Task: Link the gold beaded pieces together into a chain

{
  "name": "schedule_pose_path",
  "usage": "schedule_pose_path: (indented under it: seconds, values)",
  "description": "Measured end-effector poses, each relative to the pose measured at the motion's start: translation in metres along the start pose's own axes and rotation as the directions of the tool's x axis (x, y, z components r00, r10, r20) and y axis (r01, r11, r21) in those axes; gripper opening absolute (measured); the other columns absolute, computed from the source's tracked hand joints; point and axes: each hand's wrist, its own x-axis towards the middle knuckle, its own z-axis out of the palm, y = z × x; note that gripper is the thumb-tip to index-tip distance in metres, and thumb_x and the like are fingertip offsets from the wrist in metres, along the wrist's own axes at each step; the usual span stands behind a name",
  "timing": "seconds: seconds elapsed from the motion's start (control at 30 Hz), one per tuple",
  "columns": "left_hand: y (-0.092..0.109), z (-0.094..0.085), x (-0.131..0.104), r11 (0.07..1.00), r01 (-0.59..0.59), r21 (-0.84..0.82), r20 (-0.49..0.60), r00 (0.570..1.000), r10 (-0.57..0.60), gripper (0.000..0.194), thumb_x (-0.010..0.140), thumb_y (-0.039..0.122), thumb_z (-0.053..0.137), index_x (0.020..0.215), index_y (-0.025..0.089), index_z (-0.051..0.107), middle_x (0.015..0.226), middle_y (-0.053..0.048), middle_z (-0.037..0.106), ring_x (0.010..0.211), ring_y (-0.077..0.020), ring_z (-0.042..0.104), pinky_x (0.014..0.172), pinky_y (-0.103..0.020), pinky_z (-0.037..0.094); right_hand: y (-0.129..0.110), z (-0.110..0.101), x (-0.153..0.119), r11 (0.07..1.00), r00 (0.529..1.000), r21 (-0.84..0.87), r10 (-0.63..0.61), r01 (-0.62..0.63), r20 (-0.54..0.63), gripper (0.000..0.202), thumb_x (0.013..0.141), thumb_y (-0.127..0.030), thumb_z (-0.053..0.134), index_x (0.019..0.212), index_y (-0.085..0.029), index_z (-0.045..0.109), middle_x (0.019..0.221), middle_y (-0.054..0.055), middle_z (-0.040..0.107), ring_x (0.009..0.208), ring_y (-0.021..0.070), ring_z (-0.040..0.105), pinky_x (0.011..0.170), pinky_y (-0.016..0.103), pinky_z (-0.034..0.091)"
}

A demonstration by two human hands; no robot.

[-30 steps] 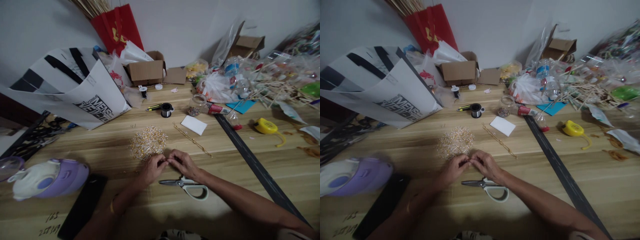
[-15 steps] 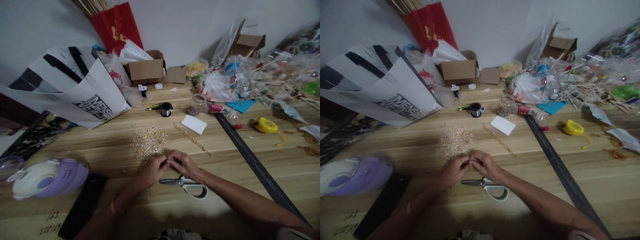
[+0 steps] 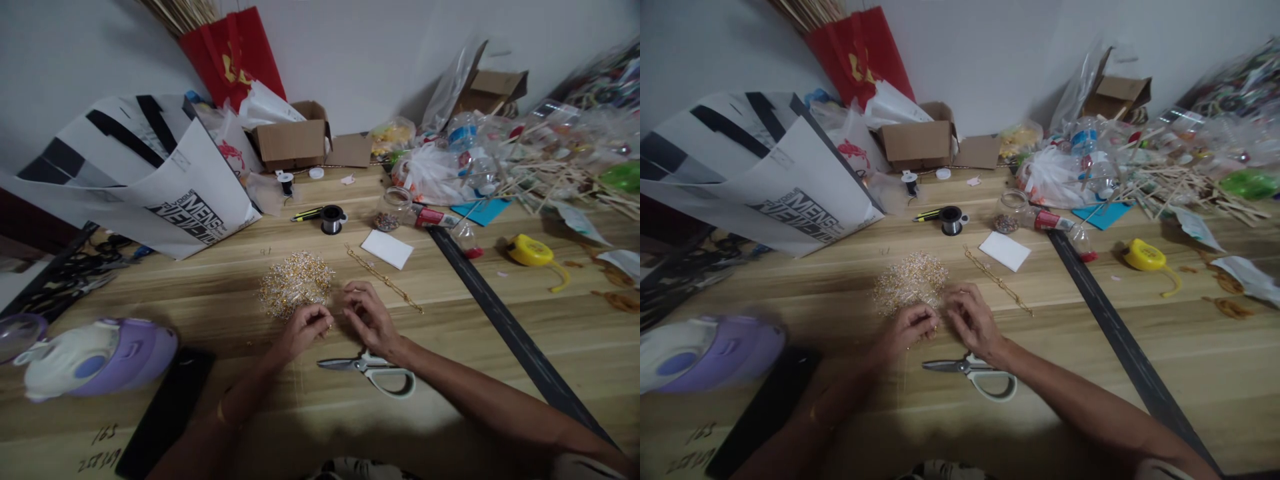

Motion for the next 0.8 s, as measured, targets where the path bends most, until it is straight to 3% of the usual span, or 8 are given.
schedule_pose_path:
  seconds: [0.1, 0.3, 0.8]
  values:
    - [0.0021, -0.0021, -0.0001, 0.999, -0.015, 0.033, -0.008, 1.0, 0.015, 0.026, 0.076, 0.038, 0.055, 0.067, 0.014, 0.053, 0.058, 0.002, 0.049, 0.054, -0.0093, 0.045, 0.053, -0.02, 0.035, -0.0005, 0.0004, 0.0001, 0.999, 0.998, -0.018, -0.032, 0.033, 0.049, 0.011, 0.087, -0.015, 0.049, 0.096, -0.02, 0.054, 0.095, 0.009, 0.052, 0.092, 0.0202, 0.051, 0.075, 0.033, 0.046]
    - [0.0039, -0.0023, 0.001, 0.982, -0.115, 0.147, -0.063, 0.99, 0.125, 0.021, 0.075, 0.031, 0.058, 0.063, 0.013, 0.057, 0.064, -0.001, 0.054, 0.064, -0.0117, 0.049, 0.062, -0.022, 0.038, -0.0002, 0.0, 0.0003, 1.0, 0.983, 0.004, -0.023, 0.023, 0.182, 0.013, 0.09, -0.019, 0.047, 0.099, -0.019, 0.057, 0.092, 0.009, 0.056, 0.085, 0.0188, 0.054, 0.071, 0.031, 0.047]
    - [0.0005, -0.0019, 0.0018, 0.997, -0.051, 0.065, -0.106, 0.993, 0.058, 0.018, 0.07, 0.028, 0.063, 0.064, 0.012, 0.06, 0.062, -0.001, 0.057, 0.061, -0.0106, 0.05, 0.059, -0.021, 0.039, 0.0046, 0.0005, -0.0013, 1.0, 0.976, -0.018, 0.006, -0.002, 0.217, 0.012, 0.091, -0.022, 0.046, 0.089, -0.018, 0.057, 0.083, 0.007, 0.055, 0.079, 0.0171, 0.053, 0.068, 0.029, 0.046]
